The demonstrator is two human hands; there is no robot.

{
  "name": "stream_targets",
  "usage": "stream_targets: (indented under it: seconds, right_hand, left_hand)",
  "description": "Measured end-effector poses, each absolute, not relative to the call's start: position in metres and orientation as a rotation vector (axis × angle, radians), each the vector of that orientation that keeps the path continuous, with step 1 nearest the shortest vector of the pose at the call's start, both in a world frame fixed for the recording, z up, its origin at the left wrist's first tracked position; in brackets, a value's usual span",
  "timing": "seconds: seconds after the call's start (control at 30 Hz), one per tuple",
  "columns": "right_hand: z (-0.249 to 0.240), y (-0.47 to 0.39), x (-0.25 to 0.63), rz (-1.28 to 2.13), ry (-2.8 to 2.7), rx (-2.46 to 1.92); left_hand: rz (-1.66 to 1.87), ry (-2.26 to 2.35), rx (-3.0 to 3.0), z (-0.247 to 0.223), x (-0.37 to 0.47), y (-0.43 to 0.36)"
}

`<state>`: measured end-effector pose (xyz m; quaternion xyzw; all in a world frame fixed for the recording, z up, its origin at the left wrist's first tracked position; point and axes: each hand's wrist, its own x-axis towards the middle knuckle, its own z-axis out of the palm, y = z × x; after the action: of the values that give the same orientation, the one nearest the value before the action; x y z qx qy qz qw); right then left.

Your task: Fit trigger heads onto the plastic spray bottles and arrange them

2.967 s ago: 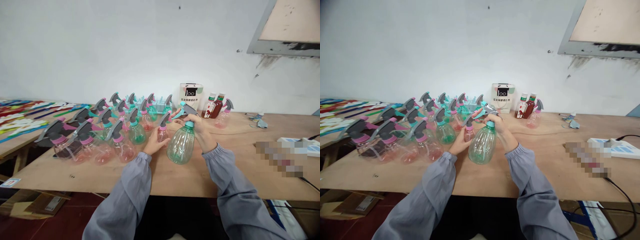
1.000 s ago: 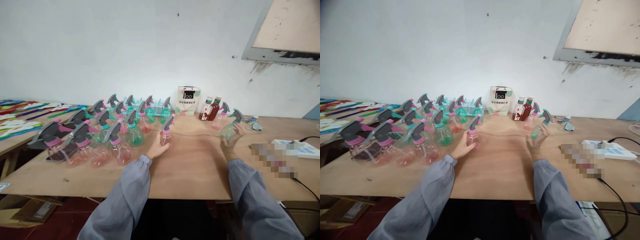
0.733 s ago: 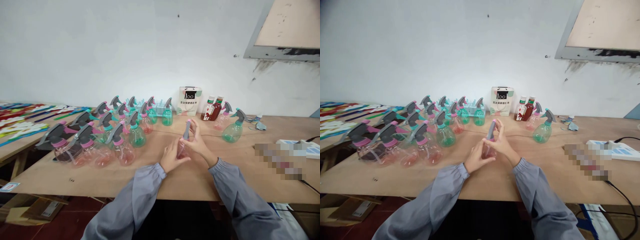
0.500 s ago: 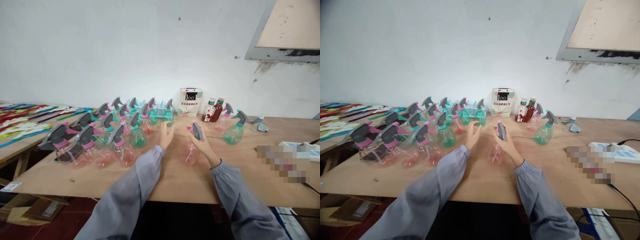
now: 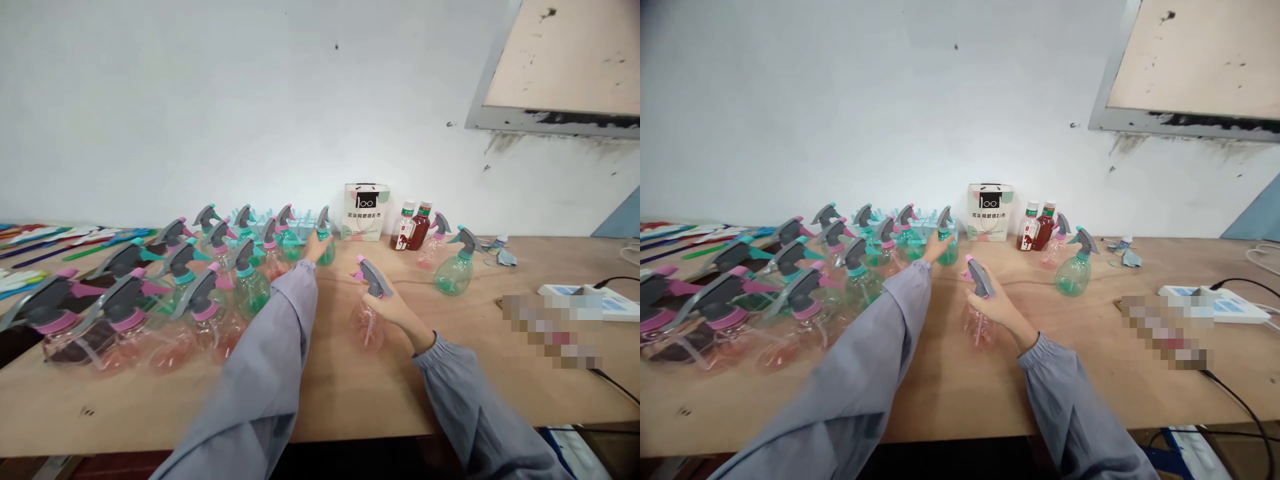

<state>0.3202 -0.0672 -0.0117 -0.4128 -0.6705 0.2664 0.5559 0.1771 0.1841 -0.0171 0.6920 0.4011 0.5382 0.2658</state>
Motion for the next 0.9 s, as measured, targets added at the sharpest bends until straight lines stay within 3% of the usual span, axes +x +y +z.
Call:
stream_targets:
  seconds: [0.17, 0.47, 0.9]
  right_hand:
    - [-0.005, -0.051, 0.325, 0.724, -1.375, -1.04]
    - [0.066, -0.05, 0.316, 1.158, -1.289, -0.866]
    - [0.069, -0.042, 0.294, 1.327, -1.231, -0.669]
  left_hand:
    - [1.446, 1.183, 1.907, -0.032, 0.15, 0.127]
    - [1.305, 1.13, 2.091, -0.047, 0.076, 0.002]
    - [1.397, 1.153, 1.905, -0.067, 0.072, -0.002]
